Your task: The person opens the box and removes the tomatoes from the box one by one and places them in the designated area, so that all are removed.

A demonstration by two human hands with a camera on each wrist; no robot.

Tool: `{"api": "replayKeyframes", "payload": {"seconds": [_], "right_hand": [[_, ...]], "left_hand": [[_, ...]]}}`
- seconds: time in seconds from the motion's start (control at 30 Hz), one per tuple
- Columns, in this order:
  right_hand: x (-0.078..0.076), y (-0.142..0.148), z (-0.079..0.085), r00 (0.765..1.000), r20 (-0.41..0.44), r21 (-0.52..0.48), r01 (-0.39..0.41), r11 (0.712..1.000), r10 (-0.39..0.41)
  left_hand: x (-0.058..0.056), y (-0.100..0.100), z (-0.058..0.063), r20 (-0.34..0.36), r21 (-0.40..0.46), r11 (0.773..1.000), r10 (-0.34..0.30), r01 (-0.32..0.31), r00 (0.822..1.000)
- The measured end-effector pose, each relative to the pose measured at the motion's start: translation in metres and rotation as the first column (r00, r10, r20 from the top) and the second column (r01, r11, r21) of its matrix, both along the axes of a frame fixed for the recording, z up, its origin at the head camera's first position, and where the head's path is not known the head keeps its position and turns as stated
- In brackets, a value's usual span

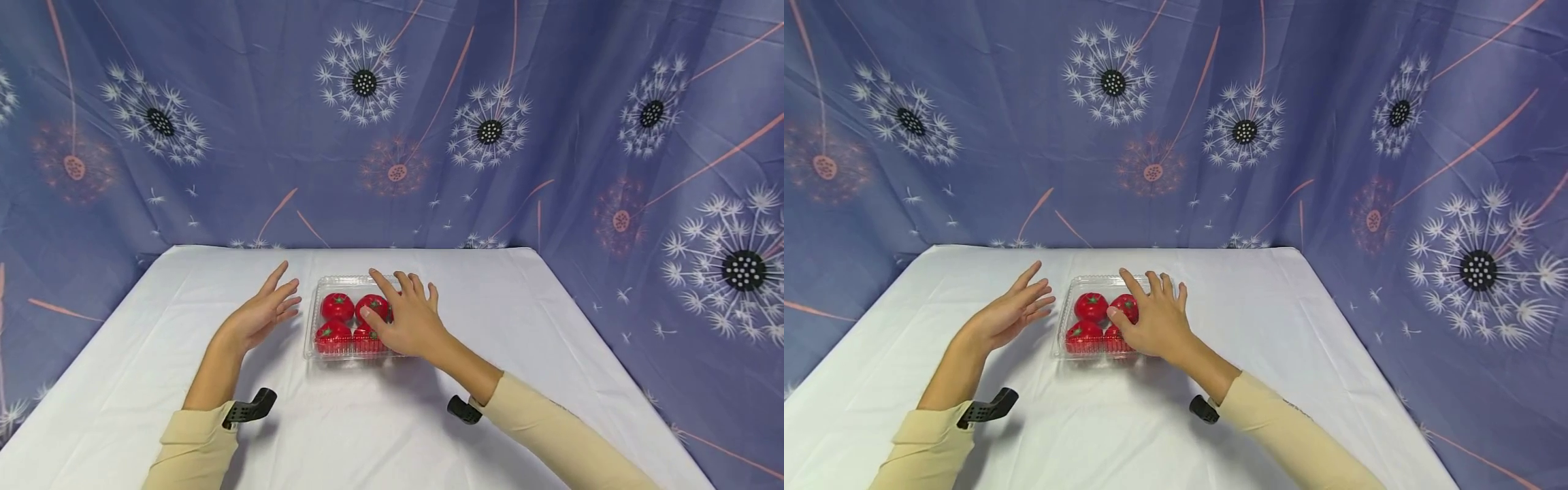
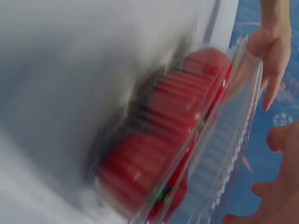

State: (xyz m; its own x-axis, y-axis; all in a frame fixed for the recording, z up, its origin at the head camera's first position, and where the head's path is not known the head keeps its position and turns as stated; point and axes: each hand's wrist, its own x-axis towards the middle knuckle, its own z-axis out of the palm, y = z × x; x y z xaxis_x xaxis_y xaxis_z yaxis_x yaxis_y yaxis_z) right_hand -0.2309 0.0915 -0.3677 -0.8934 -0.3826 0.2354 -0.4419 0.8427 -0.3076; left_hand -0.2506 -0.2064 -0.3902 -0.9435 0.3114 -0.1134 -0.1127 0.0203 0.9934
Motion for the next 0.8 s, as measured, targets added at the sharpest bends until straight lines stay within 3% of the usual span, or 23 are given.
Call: {"api": "replayKeyframes", "payload": {"seconds": [0.37,0.53,0.8], "right_hand": [[0.007,-0.032,-0.007,0.996,0.024,-0.003,-0.089,0.996,0.089],[0.009,-0.039,-0.008,0.994,0.062,0.016,-0.091,0.996,0.089],[0.011,-0.046,-0.01,0.989,0.038,0.032,-0.141,0.99,0.14]], "left_hand": [[-0.005,-0.006,-0.011,-0.019,0.032,0.999,-0.008,0.009,1.0],[-0.007,-0.008,-0.018,-0.009,0.073,0.997,-0.031,0.031,0.999],[-0.01,-0.009,-0.023,-0.014,0.106,0.993,-0.042,0.044,0.999]]}}
